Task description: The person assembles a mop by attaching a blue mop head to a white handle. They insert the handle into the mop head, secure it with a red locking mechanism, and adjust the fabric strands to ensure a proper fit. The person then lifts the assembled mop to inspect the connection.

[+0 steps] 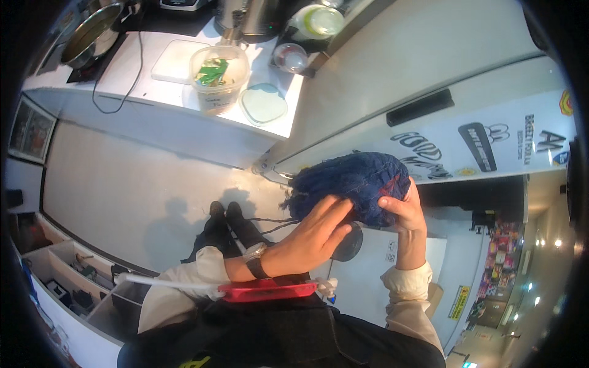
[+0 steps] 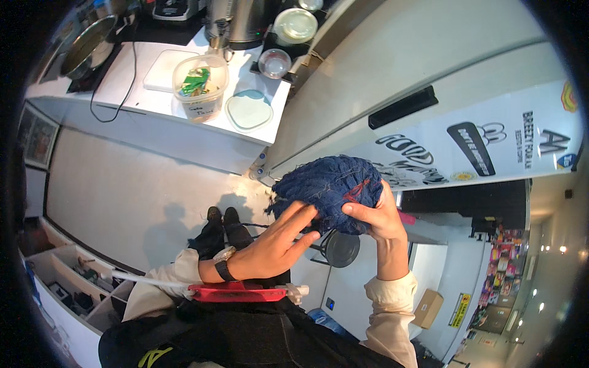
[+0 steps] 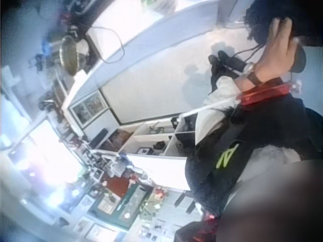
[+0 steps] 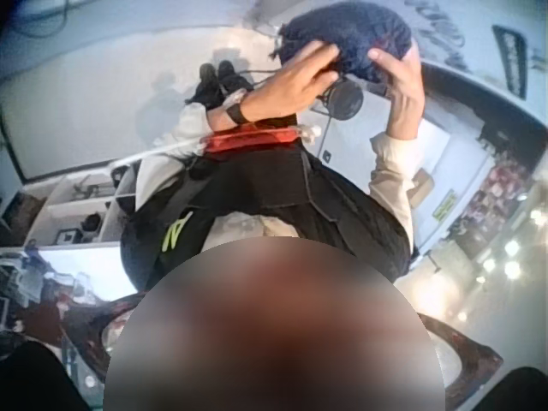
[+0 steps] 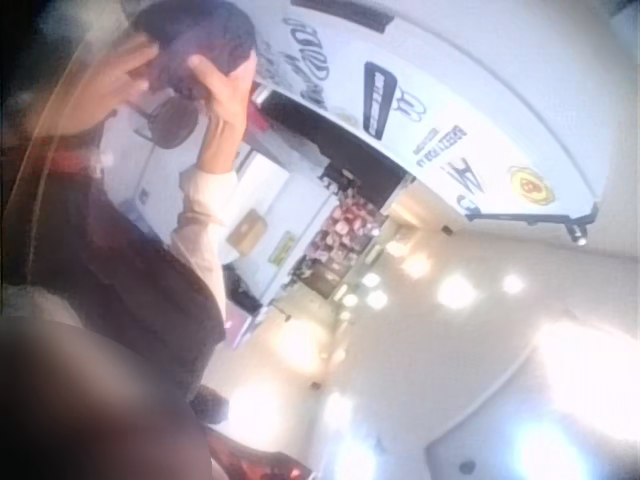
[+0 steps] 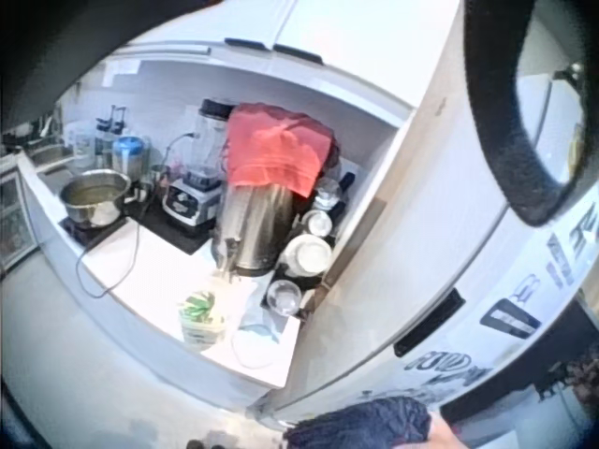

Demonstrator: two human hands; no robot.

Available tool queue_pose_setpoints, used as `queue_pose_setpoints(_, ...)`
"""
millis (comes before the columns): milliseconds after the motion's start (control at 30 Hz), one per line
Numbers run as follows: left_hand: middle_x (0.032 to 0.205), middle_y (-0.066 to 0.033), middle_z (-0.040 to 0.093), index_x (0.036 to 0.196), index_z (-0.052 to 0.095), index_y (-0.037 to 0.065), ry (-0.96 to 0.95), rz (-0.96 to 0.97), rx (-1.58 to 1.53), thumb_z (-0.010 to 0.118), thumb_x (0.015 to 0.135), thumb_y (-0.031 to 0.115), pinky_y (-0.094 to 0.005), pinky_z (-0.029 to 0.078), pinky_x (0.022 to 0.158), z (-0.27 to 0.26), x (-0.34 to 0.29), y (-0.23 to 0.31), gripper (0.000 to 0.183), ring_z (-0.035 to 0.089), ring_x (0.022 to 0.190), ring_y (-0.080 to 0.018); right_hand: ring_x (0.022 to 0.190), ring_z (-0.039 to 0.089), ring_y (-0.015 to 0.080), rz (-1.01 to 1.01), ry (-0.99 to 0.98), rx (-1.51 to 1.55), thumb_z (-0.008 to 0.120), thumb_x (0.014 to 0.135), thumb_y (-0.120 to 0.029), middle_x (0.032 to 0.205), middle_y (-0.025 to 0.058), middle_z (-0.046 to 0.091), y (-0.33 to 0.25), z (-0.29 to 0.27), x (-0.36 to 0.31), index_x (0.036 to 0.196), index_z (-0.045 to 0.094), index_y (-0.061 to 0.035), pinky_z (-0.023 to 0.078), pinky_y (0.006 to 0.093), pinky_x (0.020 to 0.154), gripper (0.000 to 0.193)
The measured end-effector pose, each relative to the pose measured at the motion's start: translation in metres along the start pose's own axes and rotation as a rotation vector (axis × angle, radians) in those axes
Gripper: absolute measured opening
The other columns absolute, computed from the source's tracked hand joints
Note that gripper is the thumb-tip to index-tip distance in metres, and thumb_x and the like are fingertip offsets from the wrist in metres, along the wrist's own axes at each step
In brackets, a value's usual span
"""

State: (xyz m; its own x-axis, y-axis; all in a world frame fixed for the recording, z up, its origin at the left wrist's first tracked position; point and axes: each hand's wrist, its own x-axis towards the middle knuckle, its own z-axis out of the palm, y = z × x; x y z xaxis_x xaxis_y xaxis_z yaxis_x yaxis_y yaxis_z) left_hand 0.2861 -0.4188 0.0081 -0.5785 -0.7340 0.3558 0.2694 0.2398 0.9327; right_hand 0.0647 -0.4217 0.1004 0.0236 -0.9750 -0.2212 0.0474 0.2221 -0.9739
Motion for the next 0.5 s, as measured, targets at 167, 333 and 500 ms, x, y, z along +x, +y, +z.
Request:
queue_pose_setpoints(167,0.134,-0.0294,0.037,0.139,0.044,-0.006,0.203,0.154,0.179,0.055,0.092,-0.005,-0.0480,0.038,0.105,-0.006,-0.002,0.002,0.048,0.042,0.122,-0.0442,0.107,0.065,0.0148,0.079,-0.066,-0.034,0.095,0.059,-0.004,0.119,0.0067,0.068,0.007,0.007,0.018,0.128,0.059,0.0015,0.051,0.0326,0.098,0.079)
queue_pose_setpoints(333,0.136,-0.0307,0.034,0.139,0.046,-0.004,0.239,0.176,0.203,0.053,0.090,-0.010,-0.0497,0.038,0.105,-0.013,-0.006,-0.003,0.051,0.041,0.123,-0.0454,0.099,0.066,0.0152,0.046,-0.090,-0.052,0.090,0.063,-0.001,0.113,0.0074,0.068,0.022,0.023,0.029,0.125,0.059,0.0016,0.053,0.0314,0.092,0.070)
queue_pose_setpoints(500,0.128,-0.0277,0.048,0.138,0.047,-0.005,0.201,0.041,0.058,0.052,0.092,-0.007,-0.0458,0.043,0.100,-0.027,-0.004,0.006,0.046,0.052,0.114,-0.0434,0.088,0.069,0.0186,0.020,-0.056,-0.050,0.091,0.064,-0.021,0.109,0.0126,0.068,0.001,0.037,0.040,0.128,0.054,0.0050,0.058,0.0286,0.069,0.079)
